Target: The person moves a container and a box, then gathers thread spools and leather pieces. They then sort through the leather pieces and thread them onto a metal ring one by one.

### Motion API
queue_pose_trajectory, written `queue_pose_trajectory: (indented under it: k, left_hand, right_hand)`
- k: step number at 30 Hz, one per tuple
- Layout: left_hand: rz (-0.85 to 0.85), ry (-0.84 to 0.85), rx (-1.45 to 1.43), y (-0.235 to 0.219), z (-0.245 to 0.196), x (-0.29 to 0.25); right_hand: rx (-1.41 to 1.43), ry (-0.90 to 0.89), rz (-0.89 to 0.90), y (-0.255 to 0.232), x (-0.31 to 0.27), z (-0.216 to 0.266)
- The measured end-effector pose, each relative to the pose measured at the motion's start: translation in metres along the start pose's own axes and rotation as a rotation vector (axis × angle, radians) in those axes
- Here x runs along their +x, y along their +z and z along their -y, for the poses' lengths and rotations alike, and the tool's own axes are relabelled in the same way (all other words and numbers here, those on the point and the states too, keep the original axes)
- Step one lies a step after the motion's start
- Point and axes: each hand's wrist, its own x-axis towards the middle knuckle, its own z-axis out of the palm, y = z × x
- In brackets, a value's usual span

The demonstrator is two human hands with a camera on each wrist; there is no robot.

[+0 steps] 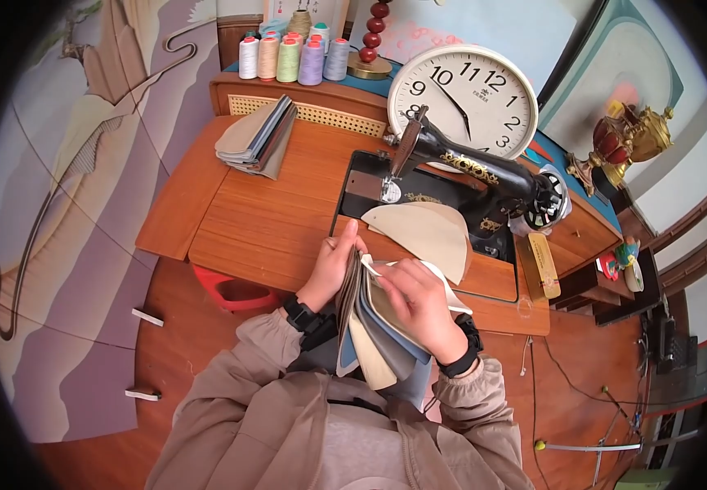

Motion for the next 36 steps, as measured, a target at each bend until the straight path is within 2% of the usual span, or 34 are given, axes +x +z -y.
queue_pose_trajectory:
  k: [2,7,10,20,22,26,32,34,36]
  left_hand:
    - [-0.008,-0.003,-0.003,0.001,-0.001,-0.001]
    - [-0.024,-0.028,0.004,0.002,0.000,0.000]
    - [-0.030,-0.014,0.039,0.002,-0.002,-0.001]
    - [-0.029,-0.014,0.028,0.001,0.005,0.001]
    - [-0.030,-0.012,0.025,0.001,0.006,0.001]
    - [-0.034,-0.025,-0.014,0.001,0.008,0.002]
    - [0.014,-0.083,0.028,-0.007,0.006,0.000]
    - [0.016,-0.105,-0.006,-0.010,0.007,0.000]
    - [0.079,-0.091,-0.039,-0.012,0.009,0.002]
  right_hand:
    - [-0.051,-0.042,-0.006,-0.003,0.001,0.004]
    - [-0.323,-0.163,0.150,-0.015,0.002,0.014]
    - [-0.475,-0.231,0.159,-0.019,0.004,0.022]
    - [-0.567,-0.277,0.193,-0.025,-0.001,0.024]
    - [-0.511,-0.337,0.185,-0.021,-0.006,0.019]
    - [-0.423,-0.303,0.110,-0.007,-0.013,0.008]
    - [-0.583,-0.168,0.128,-0.009,-0.015,-0.001]
    - [-0.442,-0.144,0.181,-0.005,-0.017,0.002]
    - [-0.417,-0.143,0.203,0.004,-0.021,0.003]
